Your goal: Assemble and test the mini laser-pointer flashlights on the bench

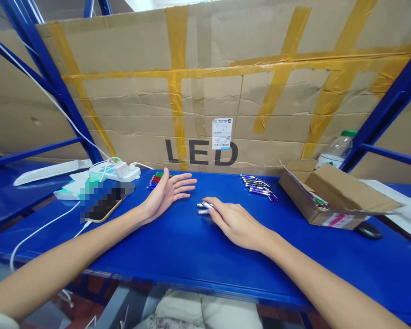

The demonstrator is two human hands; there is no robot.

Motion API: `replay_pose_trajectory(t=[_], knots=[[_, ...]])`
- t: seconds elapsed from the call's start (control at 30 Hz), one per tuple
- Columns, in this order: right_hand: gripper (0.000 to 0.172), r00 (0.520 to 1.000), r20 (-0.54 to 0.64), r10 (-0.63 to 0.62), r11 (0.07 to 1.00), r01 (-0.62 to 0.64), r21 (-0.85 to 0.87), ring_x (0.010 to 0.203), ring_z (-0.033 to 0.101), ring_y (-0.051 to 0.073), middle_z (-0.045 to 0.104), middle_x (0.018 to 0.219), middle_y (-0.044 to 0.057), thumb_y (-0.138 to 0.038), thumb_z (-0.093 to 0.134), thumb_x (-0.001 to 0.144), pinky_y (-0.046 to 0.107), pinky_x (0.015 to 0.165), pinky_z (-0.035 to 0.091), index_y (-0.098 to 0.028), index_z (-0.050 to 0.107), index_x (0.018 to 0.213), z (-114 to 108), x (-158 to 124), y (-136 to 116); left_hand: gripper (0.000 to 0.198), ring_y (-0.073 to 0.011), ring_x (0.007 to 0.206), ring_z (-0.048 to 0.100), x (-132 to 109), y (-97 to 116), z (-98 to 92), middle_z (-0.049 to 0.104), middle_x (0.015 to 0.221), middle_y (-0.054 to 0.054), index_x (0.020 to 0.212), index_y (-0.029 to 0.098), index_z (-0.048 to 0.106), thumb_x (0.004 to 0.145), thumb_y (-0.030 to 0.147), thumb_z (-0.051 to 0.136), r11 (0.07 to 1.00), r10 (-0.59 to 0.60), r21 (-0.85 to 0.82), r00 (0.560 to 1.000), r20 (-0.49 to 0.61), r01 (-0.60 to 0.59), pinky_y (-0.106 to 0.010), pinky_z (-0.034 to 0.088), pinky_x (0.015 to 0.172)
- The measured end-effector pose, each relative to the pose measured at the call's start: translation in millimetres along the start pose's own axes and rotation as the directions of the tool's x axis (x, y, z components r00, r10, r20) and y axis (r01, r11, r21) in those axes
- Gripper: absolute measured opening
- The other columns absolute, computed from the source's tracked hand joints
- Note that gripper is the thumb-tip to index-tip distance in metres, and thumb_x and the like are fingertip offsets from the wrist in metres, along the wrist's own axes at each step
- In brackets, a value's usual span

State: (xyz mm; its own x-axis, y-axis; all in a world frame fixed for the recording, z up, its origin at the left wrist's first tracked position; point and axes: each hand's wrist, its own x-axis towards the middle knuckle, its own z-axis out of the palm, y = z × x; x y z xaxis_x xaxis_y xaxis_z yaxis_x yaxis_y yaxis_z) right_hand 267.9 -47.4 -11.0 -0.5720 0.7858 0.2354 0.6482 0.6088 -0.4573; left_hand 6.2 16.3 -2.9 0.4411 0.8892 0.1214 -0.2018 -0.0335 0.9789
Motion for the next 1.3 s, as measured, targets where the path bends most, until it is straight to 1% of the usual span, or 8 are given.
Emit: replay_pose_trajectory(t=[0.1, 0.17, 0.27, 0.4, 0.63, 0.83, 1.07, 1.3], knots=[[0.041, 1.0, 0.005, -0.025, 1.0, 0.025, 0.0, 0.106, 0.076, 0.025, 0.078, 0.123, 0.009, -0.039, 0.035, 0.116, 0.037, 0.09, 0.055, -0.025, 0.052, 0.151, 0.2, 0.5, 0.7, 0.082, -0.0356, 0.143, 0.057, 0.1, 0.3, -1.1, 0.061, 0.156, -0.017, 0.144, 0.02, 0.063, 0.103, 0.081, 0.028, 1.0, -0.004, -0.022, 1.0, 0.005, 0.004, -0.05, 0.044, 0.116], [0.041, 0.999, -0.002, -0.039, 0.999, 0.039, -0.003, 0.107, 0.076, 0.026, 0.078, 0.123, 0.01, -0.038, 0.035, 0.116, 0.037, 0.091, 0.056, -0.024, 0.053, 0.151, 1.2, 0.7, 3.0, 0.083, -0.0355, 0.143, 0.058, 0.3, 1.2, -0.9, 0.061, 0.156, -0.017, 0.144, 0.02, 0.064, 0.103, 0.081, 0.027, 1.0, -0.007, -0.031, 1.0, 0.001, 0.007, -0.05, 0.045, 0.116], [0.043, 0.998, -0.055, -0.04, 0.999, 0.039, -0.021, 0.103, 0.076, 0.026, 0.079, 0.121, 0.01, -0.038, 0.034, 0.116, 0.037, 0.089, 0.056, -0.023, 0.053, 0.151, 2.3, 0.5, 7.5, 0.082, -0.0355, 0.142, 0.058, 0.7, 3.0, 0.6, 0.063, 0.154, -0.018, 0.143, 0.019, 0.064, 0.103, 0.081, 0.028, 0.999, -0.012, -0.039, 1.0, -0.013, 0.012, -0.049, 0.045, 0.116], [0.043, 0.992, -0.121, -0.031, 0.998, 0.025, -0.053, 0.091, 0.076, 0.025, 0.08, 0.112, 0.01, -0.037, 0.034, 0.115, 0.035, 0.081, 0.055, -0.023, 0.055, 0.15, 2.1, 0.3, 9.7, 0.081, -0.036, 0.142, 0.059, 1.1, 3.8, 1.7, 0.064, 0.152, -0.018, 0.141, 0.018, 0.065, 0.103, 0.081, 0.029, 0.999, -0.017, -0.044, 1.0, -0.026, 0.016, -0.05, 0.046, 0.116], [0.042, 0.999, -0.037, -0.016, 0.999, 0.017, 0.04, 0.096, 0.077, 0.024, 0.081, 0.111, 0.007, -0.04, 0.034, 0.116, 0.035, 0.085, 0.056, -0.024, 0.057, 0.147, 3.9, 0.9, 4.1, 0.082, -0.0362, 0.141, 0.059, 0.4, 2.0, 0.2, 0.063, 0.153, -0.018, 0.142, 0.019, 0.065, 0.102, 0.082, 0.03, 0.999, -0.015, -0.04, 1.0, -0.013, 0.015, -0.05, 0.046, 0.116], [0.044, 0.993, -0.119, 0.003, 1.0, -0.002, 0.008, 0.099, 0.078, 0.026, 0.081, 0.119, 0.01, -0.04, 0.035, 0.115, 0.036, 0.086, 0.056, -0.023, 0.057, 0.148, 3.8, 1.6, 5.7, 0.081, -0.036, 0.141, 0.059, 0.5, 2.6, 0.6, 0.063, 0.153, -0.018, 0.143, 0.019, 0.064, 0.103, 0.081, 0.03, 0.999, -0.018, -0.031, 1.0, -0.004, 0.018, -0.05, 0.046, 0.115], [0.043, 0.997, -0.06, -0.049, 0.999, 0.049, 0.006, 0.096, 0.077, 0.024, 0.081, 0.114, 0.009, -0.038, 0.034, 0.116, 0.034, 0.084, 0.056, -0.023, 0.055, 0.151, 2.3, 1.1, 1.1, 0.081, -0.0367, 0.141, 0.06, 2.0, 2.3, -1.0, 0.065, 0.151, -0.018, 0.141, 0.019, 0.066, 0.102, 0.082, 0.032, 1.0, -0.005, -0.022, 1.0, -0.019, 0.005, -0.05, 0.047, 0.114], [0.041, 0.999, -0.032, -0.011, 0.999, 0.013, 0.041, 0.093, 0.076, 0.023, 0.08, 0.108, 0.006, -0.039, 0.034, 0.117, 0.034, 0.084, 0.055, -0.025, 0.055, 0.149, 2.9, 1.1, 1.8, 0.082, -0.0372, 0.14, 0.06, 2.2, 0.5, -2.0, 0.065, 0.152, -0.019, 0.142, 0.019, 0.065, 0.103, 0.081, 0.03, 1.0, -0.017, -0.016, 1.0, -0.011, 0.017, -0.05, 0.048, 0.113]])
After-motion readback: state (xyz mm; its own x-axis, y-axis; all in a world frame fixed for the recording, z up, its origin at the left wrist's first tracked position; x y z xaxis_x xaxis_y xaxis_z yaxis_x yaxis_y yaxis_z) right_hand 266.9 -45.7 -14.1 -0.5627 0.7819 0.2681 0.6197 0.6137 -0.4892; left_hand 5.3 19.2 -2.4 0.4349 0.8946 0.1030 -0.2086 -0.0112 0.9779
